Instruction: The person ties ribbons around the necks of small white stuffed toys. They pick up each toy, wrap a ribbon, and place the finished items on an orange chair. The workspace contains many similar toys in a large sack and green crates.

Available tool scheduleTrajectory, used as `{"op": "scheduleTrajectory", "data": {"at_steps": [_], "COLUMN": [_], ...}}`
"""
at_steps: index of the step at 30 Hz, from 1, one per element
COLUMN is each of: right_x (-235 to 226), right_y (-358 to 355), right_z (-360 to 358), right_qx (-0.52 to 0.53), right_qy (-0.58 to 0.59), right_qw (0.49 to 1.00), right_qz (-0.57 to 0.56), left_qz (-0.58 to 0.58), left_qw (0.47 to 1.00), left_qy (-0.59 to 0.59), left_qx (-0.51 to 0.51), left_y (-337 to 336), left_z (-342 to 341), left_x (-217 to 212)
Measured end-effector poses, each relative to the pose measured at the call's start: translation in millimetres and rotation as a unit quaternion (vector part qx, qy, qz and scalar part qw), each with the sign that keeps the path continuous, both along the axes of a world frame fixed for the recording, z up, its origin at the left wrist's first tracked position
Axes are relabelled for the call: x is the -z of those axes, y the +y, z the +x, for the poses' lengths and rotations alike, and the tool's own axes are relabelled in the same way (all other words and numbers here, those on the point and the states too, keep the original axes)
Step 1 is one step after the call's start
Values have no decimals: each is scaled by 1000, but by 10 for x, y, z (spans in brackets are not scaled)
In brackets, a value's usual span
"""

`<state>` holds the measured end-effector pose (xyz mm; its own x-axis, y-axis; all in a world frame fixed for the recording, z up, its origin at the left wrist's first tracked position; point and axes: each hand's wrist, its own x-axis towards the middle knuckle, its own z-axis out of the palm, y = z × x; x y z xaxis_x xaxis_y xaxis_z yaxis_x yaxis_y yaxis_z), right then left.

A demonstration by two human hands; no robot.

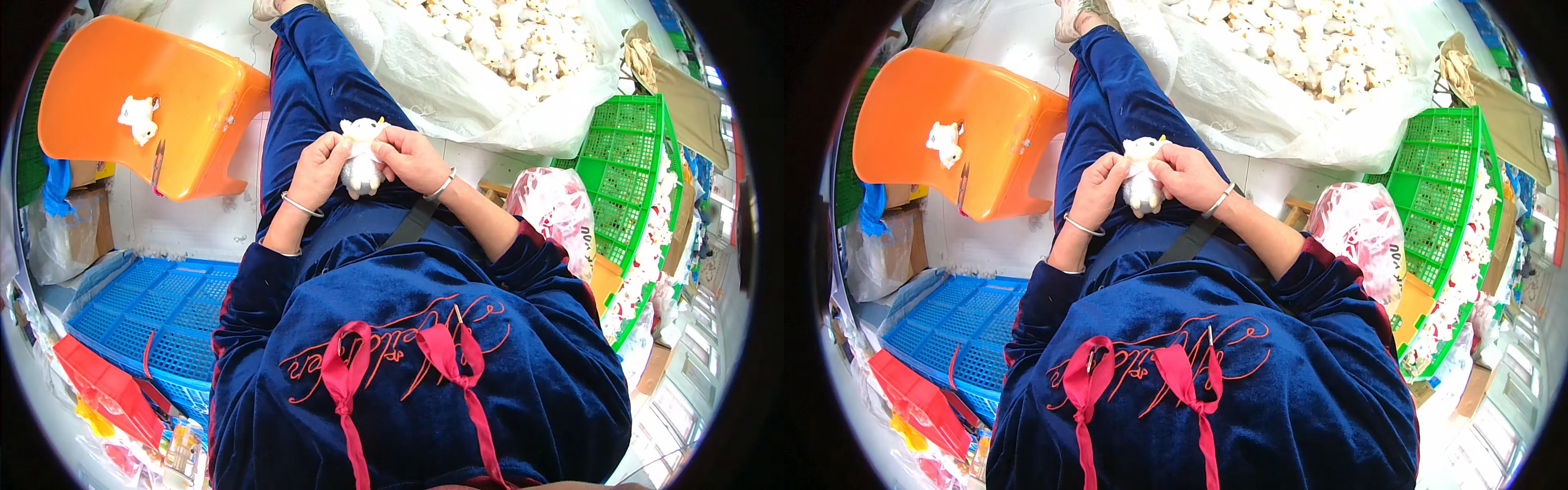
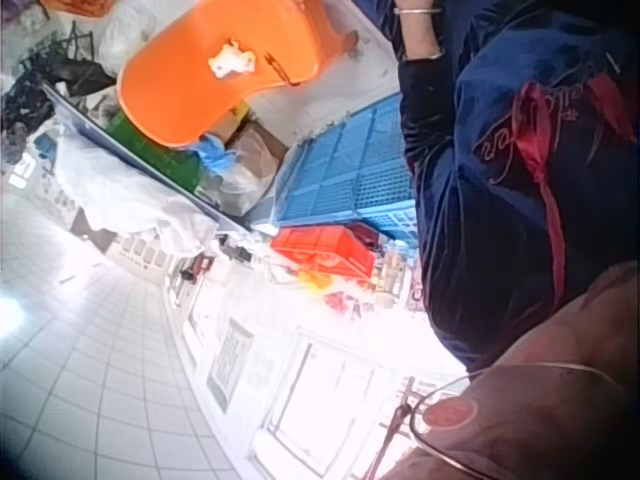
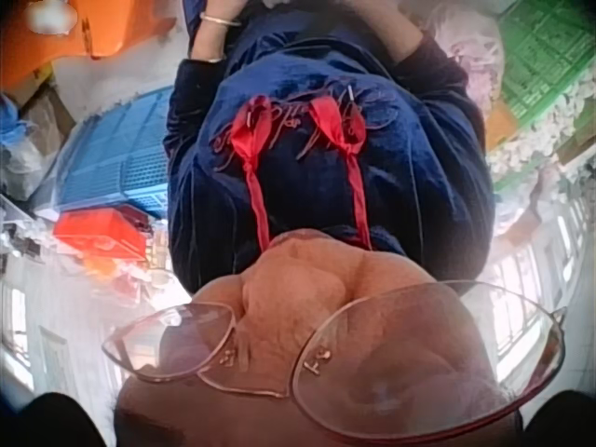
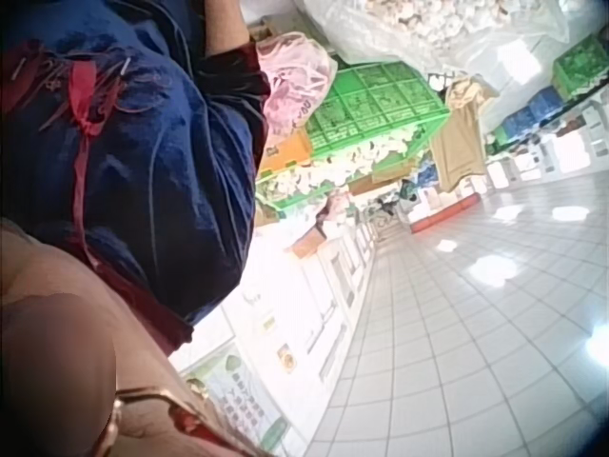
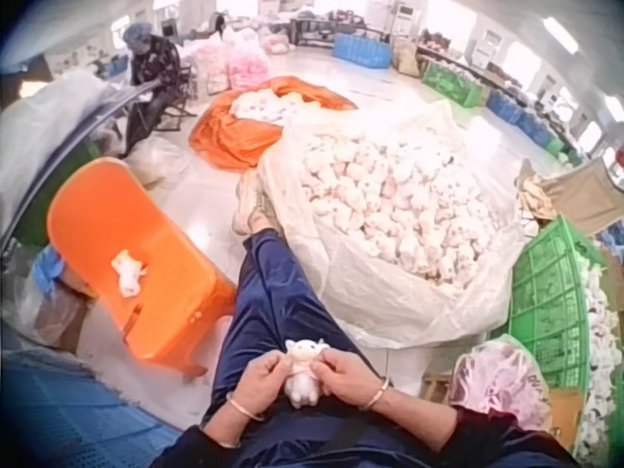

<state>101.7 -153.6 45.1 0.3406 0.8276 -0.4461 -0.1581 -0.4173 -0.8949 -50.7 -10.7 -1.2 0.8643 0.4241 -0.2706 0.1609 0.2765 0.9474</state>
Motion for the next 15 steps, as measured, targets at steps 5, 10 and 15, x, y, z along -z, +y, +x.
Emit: {"op": "scheduleTrajectory", "data": {"at_steps": [5, 10, 15], "right_x": [93, 106, 68], "right_y": [-53, -55, -43], "right_z": [3, 0, -31], "right_qx": [17, 11, -9], "right_qy": [64, 52, 28], "right_qw": [997, 998, 998], "right_qz": [41, 41, 47], "left_qz": [-110, -78, -121], "left_qw": [993, 997, 992], "left_qy": [-26, -1, 25], "left_qx": [-42, 24, -1], "left_y": [-61, 106, 139], "left_z": [11, -61, -85], "left_x": [67, 84, 23]}}
